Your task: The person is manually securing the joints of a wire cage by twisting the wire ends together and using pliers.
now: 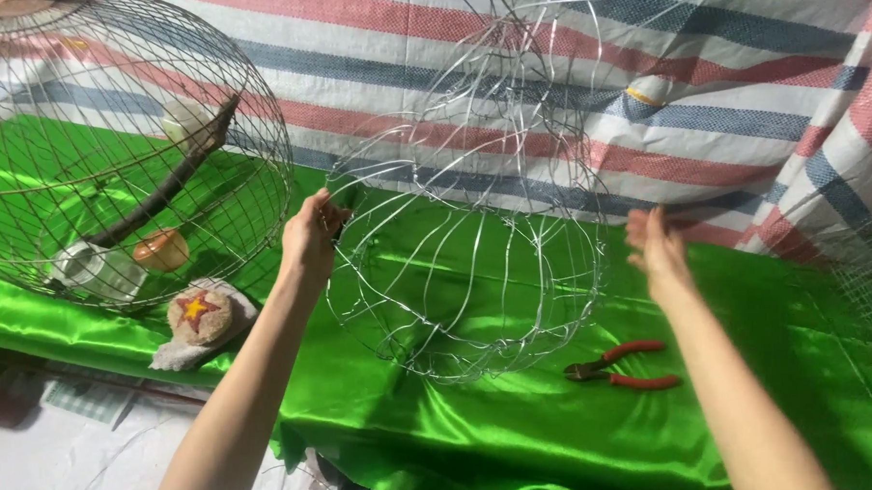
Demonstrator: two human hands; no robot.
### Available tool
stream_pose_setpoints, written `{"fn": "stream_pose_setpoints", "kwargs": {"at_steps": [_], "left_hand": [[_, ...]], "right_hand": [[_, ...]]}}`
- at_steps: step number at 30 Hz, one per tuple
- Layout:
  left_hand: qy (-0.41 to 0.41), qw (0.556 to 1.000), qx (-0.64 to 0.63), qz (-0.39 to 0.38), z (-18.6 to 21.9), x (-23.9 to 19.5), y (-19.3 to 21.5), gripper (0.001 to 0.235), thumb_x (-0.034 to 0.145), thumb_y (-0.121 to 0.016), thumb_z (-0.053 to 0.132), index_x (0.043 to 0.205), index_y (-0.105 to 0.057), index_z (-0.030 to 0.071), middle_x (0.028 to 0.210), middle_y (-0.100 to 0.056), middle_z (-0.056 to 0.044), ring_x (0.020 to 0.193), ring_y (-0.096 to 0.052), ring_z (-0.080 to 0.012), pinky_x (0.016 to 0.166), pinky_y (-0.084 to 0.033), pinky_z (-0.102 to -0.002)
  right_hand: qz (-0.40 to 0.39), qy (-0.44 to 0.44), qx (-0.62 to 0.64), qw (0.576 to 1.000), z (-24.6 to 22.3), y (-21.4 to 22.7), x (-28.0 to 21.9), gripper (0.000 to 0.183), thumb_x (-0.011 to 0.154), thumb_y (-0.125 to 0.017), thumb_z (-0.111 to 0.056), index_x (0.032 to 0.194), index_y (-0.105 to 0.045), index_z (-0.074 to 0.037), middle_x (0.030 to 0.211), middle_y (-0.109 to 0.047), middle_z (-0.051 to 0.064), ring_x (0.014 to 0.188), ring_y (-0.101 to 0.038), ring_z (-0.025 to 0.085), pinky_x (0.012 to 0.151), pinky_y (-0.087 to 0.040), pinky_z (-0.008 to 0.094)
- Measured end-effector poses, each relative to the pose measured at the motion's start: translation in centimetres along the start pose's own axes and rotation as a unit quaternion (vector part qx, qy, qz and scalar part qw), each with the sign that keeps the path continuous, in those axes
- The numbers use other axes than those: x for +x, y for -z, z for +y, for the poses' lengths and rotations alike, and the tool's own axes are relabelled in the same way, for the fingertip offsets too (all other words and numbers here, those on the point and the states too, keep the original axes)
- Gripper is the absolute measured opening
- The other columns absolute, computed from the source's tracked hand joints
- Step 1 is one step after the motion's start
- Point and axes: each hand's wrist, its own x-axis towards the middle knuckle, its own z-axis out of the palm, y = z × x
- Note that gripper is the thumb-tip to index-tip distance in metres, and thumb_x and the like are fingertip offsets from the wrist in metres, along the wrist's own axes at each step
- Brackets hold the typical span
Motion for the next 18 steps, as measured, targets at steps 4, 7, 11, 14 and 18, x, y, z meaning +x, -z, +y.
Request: {"fn": "stream_pose_setpoints", "kwargs": {"at_steps": [4,7,11,14,18], "left_hand": [[0.03,0.999,-0.027,0.007,-0.8,1.1,0.9,0.034,0.091,-0.073,0.036,0.071,-0.064,0.01,0.074,-0.065,-0.009,0.09,-0.074,-0.0237,0.086,-0.048,-0.035],[0.007,0.999,-0.037,0.005,0.1,0.7,0.9,0.037,0.095,-0.069,0.034,0.068,-0.057,0.013,0.068,-0.056,-0.006,0.073,-0.062,-0.0146,0.074,-0.041,-0.025],[0.02,0.998,-0.056,0.011,0.0,1.8,1.6,0.034,0.092,-0.07,0.034,0.068,-0.057,0.015,0.068,-0.056,-0.004,0.075,-0.065,-0.0146,0.064,-0.039,-0.02],[0.02,0.998,-0.059,0.019,0.6,0.8,1.1,0.034,0.091,-0.07,0.033,0.066,-0.055,0.016,0.066,-0.055,-0.002,0.076,-0.067,-0.0145,0.058,-0.035,-0.018],[0.019,0.999,-0.041,0.013,-0.2,1.9,1.7,0.034,0.091,-0.069,0.035,0.066,-0.057,0.016,0.069,-0.059,-0.005,0.078,-0.067,-0.0161,0.055,-0.031,-0.021]], "right_hand": [[-0.083,-0.251,0.158,0.951,8.4,0.7,3.9,0.068,0.108,-0.014,-0.06,0.15,-0.045,-0.016,0.147,-0.05,0.021,0.136,-0.051,0.037,0.113,-0.041,0.056],[-0.123,-0.302,0.223,0.919,8.8,-0.7,2.6,0.067,0.108,-0.015,-0.059,0.146,-0.046,-0.013,0.146,-0.049,0.026,0.137,-0.049,0.04,0.113,-0.042,0.057],[-0.143,-0.357,0.331,0.862,6.7,-2.4,-0.2,0.073,0.107,-0.009,-0.06,0.145,-0.044,-0.008,0.14,-0.053,0.026,0.132,-0.053,0.04,0.108,-0.046,0.058],[-0.159,-0.394,0.379,0.822,6.4,-3.5,-1.4,0.074,0.106,-0.011,-0.062,0.143,-0.046,-0.008,0.137,-0.055,0.027,0.128,-0.056,0.042,0.107,-0.046,0.061],[-0.163,-0.398,0.413,0.803,9.3,-4.4,-0.6,0.076,0.106,-0.016,-0.064,0.136,-0.053,-0.004,0.12,-0.063,0.025,0.11,-0.066,0.039,0.102,-0.05,0.063]]}}
